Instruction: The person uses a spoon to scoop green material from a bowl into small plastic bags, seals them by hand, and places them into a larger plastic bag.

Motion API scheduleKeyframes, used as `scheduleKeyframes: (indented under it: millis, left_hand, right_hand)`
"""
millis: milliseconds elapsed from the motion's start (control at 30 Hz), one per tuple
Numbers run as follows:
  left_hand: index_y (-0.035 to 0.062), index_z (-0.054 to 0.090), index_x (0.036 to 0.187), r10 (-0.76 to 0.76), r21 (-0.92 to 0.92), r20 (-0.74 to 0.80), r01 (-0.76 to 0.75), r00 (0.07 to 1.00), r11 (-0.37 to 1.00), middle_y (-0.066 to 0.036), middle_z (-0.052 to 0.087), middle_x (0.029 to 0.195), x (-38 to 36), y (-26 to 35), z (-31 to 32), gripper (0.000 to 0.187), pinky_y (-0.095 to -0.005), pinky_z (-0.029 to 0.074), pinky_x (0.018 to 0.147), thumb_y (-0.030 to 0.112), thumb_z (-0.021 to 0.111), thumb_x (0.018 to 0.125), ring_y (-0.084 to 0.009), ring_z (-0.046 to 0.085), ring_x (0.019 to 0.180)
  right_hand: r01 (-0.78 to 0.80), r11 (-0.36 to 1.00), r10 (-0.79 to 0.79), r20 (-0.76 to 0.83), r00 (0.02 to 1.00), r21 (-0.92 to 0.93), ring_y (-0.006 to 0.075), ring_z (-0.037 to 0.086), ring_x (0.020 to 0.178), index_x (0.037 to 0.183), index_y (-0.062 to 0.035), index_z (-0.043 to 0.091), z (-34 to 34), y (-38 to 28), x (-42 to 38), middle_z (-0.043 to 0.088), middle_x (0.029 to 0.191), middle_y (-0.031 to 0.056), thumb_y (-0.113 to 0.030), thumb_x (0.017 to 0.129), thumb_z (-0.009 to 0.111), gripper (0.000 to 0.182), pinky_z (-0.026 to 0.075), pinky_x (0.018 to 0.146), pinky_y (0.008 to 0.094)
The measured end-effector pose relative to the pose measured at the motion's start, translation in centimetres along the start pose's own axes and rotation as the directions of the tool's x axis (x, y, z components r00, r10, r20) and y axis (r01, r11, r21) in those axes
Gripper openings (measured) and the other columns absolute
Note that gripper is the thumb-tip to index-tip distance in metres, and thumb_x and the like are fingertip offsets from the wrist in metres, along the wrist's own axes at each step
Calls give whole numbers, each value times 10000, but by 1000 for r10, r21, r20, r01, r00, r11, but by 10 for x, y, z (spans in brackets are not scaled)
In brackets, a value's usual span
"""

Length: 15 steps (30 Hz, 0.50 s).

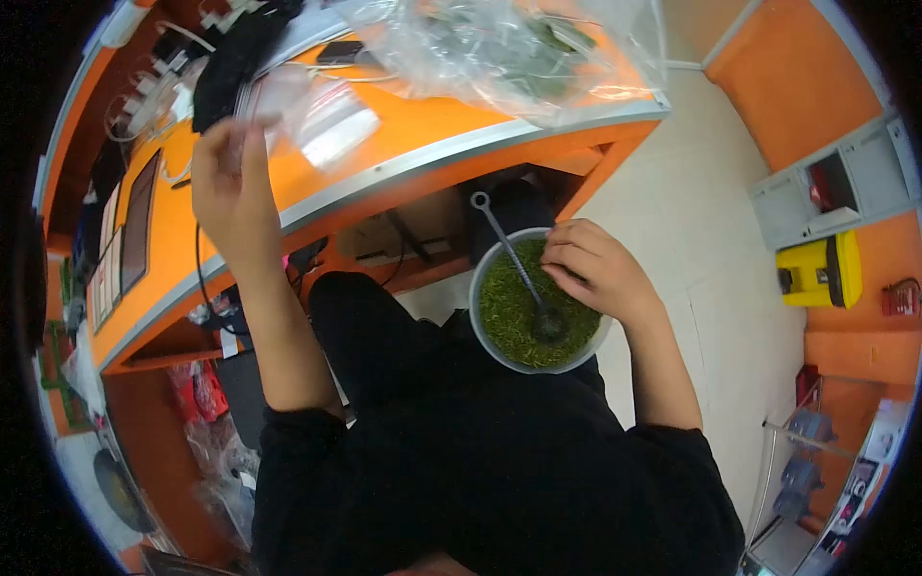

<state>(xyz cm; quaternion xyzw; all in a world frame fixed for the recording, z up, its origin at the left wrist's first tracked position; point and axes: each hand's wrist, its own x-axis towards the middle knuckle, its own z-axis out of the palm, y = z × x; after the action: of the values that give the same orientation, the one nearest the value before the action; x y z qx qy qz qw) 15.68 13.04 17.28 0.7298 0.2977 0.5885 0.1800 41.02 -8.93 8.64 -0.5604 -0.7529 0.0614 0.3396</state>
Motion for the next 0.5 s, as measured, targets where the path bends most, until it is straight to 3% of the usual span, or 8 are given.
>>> scheduleKeyframes:
  millis: [67,100,167,233,300,367,433,500]
  left_hand:
    - [5,618,963,-11,-254,233,71,973,965,-92,686,905,-38,33,13,119,-262,481,719,6,576,852,-154,623,777]
    - [9,632,946,-10,-190,446,106,895,976,-73,671,873,-51,44,20,115,-251,484,700,0,571,848,-136,623,792]
    - [4,642,936,-89,-450,656,484,749,750,-59,646,845,-85,49,54,99,-248,501,707,-12,589,854,-122,633,808]
    - [-5,642,938,-109,-484,708,591,698,645,-61,644,856,-109,45,76,89,-248,509,724,-8,603,858,-126,640,820]
    - [-15,643,941,-124,-490,761,690,637,533,-64,642,867,-123,42,86,82,-248,517,740,-4,617,863,-130,647,831]
    - [-34,637,934,-204,-316,864,811,461,493,-81,654,925,-132,41,89,74,-243,524,768,4,629,871,-139,654,841]
    - [-40,630,907,-197,-267,895,834,401,482,-92,663,904,-133,45,87,94,-256,522,748,50,635,881,-144,659,827]
    - [-12,644,921,-115,-122,950,687,289,716,-80,686,886,-126,46,84,100,-255,498,778,79,637,880,-134,656,892]
  right_hand:
    - [-19,1000,18,27,999,19,279,594,917,879,-40,618,1,2,-1,594,931,107,-6,716,723,196,500,771,370]
    - [-17,999,14,55,998,50,277,597,913,868,-40,621,0,5,-3,593,915,110,-2,718,720,183,503,754,375]
    - [-34,999,29,125,992,40,281,595,972,984,-36,605,-5,6,-6,600,1019,115,-95,735,745,292,511,773,386]
    - [-208,938,181,119,976,278,292,584,1040,1136,-31,538,-14,-11,6,576,1159,117,-228,748,757,487,512,821,394]
    - [-265,902,222,160,962,339,291,566,1096,1227,-27,466,-11,-3,2,533,1266,123,-315,776,727,595,499,874,384]
    - [-296,824,313,49,949,483,279,586,1047,1192,-34,494,3,11,-10,553,1210,129,-266,835,665,459,488,860,352]
    - [-386,777,317,221,922,498,252,604,952,1176,-44,481,2,26,-15,561,1125,110,-231,879,610,375,476,805,342]
    - [-236,942,192,194,962,237,199,574,801,1079,-52,507,2,29,-14,552,1000,79,-213,885,611,273,456,718,333]
